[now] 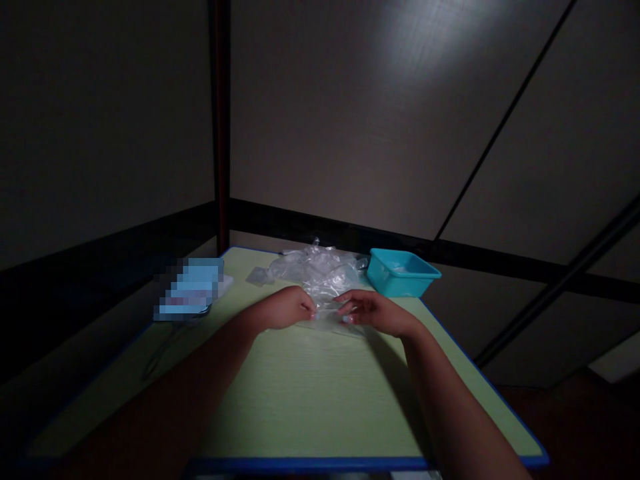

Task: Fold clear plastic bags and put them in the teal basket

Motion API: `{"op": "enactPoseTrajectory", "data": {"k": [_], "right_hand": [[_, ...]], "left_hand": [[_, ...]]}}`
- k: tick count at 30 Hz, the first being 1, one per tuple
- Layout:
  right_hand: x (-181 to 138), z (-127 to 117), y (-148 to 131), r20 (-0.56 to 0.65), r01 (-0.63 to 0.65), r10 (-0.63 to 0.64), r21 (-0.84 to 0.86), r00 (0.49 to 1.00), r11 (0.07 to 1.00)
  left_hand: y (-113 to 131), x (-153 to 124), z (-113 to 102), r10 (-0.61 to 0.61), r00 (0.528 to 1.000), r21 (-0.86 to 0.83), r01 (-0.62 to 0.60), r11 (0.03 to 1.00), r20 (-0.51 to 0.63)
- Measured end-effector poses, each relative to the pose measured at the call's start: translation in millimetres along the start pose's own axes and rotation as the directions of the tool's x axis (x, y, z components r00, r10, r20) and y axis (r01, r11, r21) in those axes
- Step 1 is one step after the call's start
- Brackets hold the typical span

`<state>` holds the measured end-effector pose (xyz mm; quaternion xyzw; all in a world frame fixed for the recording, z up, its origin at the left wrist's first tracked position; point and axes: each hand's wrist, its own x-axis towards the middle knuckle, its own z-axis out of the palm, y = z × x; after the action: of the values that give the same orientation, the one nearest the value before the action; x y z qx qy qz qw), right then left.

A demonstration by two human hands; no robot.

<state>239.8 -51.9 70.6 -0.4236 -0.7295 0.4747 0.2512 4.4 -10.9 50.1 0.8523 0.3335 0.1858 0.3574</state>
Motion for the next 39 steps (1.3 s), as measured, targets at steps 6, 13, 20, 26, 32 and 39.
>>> {"op": "enactPoseTrajectory", "data": {"k": [6,13,20,26,32,39], "right_hand": [[-12,-25,5,0.091,-0.149,0.189,-0.335,0.978,0.930],[-16,-32,10,0.126,-0.222,0.301,-0.427,0.945,0.877],[-13,-30,16,0.113,-0.266,0.330,-0.378,0.937,0.887],[-10,-27,19,0.120,-0.254,0.334,-0.434,0.935,0.864],[-9,-26,14,0.083,-0.237,0.343,-0.573,0.936,0.785],[-8,-26,15,-0.019,-0.252,0.335,-0.700,0.942,0.668]], "left_hand": [[3,-4,0,-0.054,0.993,-0.091,0.063,0.994,0.101],[3,-5,0,-0.102,0.960,-0.290,0.179,0.940,0.260],[-1,-4,-1,-0.215,0.934,-0.405,0.321,0.856,0.286],[-6,-1,0,-0.259,0.952,-0.301,0.297,0.906,0.161],[-10,0,5,-0.300,0.947,-0.090,0.310,0.946,0.111],[-15,3,13,-0.306,0.951,0.006,0.306,0.952,0.049]]}}
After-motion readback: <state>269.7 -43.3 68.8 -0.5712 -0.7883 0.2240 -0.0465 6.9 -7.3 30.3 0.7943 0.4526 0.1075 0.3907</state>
